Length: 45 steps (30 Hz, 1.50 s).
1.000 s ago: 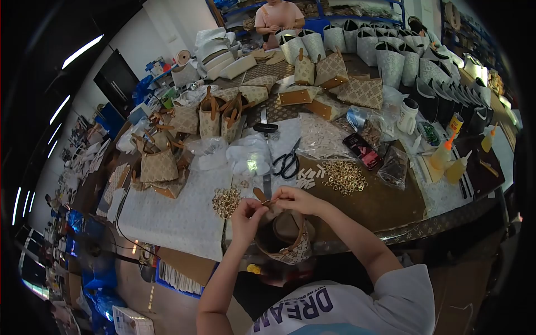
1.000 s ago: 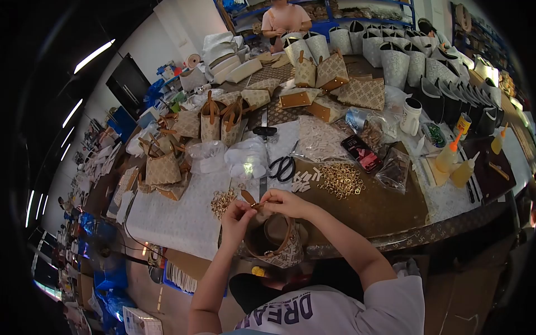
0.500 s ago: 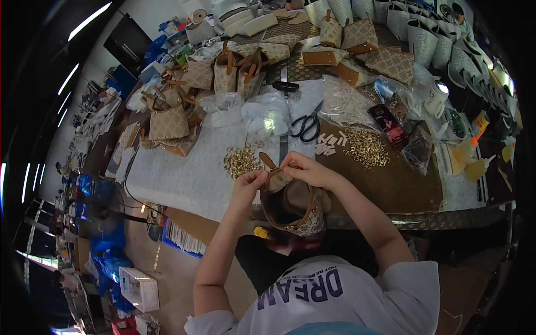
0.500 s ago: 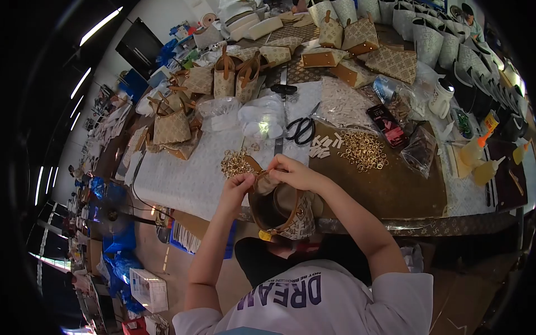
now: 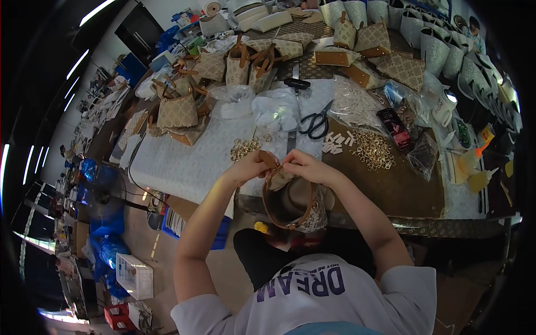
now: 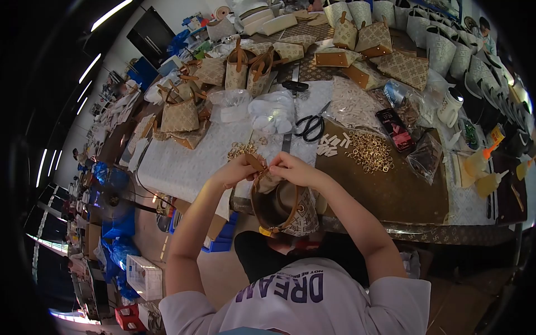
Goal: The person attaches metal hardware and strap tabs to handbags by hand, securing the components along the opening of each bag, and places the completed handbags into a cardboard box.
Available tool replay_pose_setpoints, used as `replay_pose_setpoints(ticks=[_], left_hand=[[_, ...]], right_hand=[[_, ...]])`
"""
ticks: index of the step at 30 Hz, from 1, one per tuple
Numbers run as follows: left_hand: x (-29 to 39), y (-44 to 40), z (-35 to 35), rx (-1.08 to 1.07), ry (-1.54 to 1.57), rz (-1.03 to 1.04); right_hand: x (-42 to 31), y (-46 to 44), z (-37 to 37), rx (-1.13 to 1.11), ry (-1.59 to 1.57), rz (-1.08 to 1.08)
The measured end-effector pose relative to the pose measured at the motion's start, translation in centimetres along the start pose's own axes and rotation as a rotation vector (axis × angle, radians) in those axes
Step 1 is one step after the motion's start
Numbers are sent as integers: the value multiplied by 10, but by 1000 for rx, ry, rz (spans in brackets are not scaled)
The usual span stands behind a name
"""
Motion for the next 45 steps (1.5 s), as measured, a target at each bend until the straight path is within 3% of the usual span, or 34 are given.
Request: replay_pose_setpoints(ticks=[3, 6, 9, 12, 15, 24, 28, 31, 35, 38, 45], left_hand=[[17, 0, 3, -5, -13, 111], [7, -5, -3, -68, 112, 4], [0, -4, -6, -74, 433, -167], [2, -2, -6, -167, 504, -154], [-6, -10, -8, -260, 343, -71], [3, -3, -7, -163, 176, 6], [-11, -9, -17, -261, 468, -143], [-17, -11, -15, -337, 609, -113], [-10, -7, -8, -248, 442, -46], [3, -3, -7, -157, 45, 128], [2, 7, 5, 80, -197, 287]], right_hand=[[-1, 1, -3, 13, -11, 34], [0, 3, -3, 30, -21, 49], [4, -2, -5, 39, -5, 45], [7, -3, -5, 48, -20, 57], [7, -3, -3, 63, -8, 49], [7, -4, 0, 82, -10, 61], [10, -5, -2, 74, -21, 72], [8, -4, -3, 77, -28, 90], [7, -4, -3, 102, -31, 100], [5, -3, -1, 148, -67, 85], [9, -5, 1, 179, -11, 63]])
Point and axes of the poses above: each hand's wrist, its own y-axis away from the middle knuckle, its own z-axis out of the palm, x = y × z, the point moved 2 cm from there along -y, towards the middle knuckle, and after that the axes turned 12 degrees about x, right-handed, at the moved point
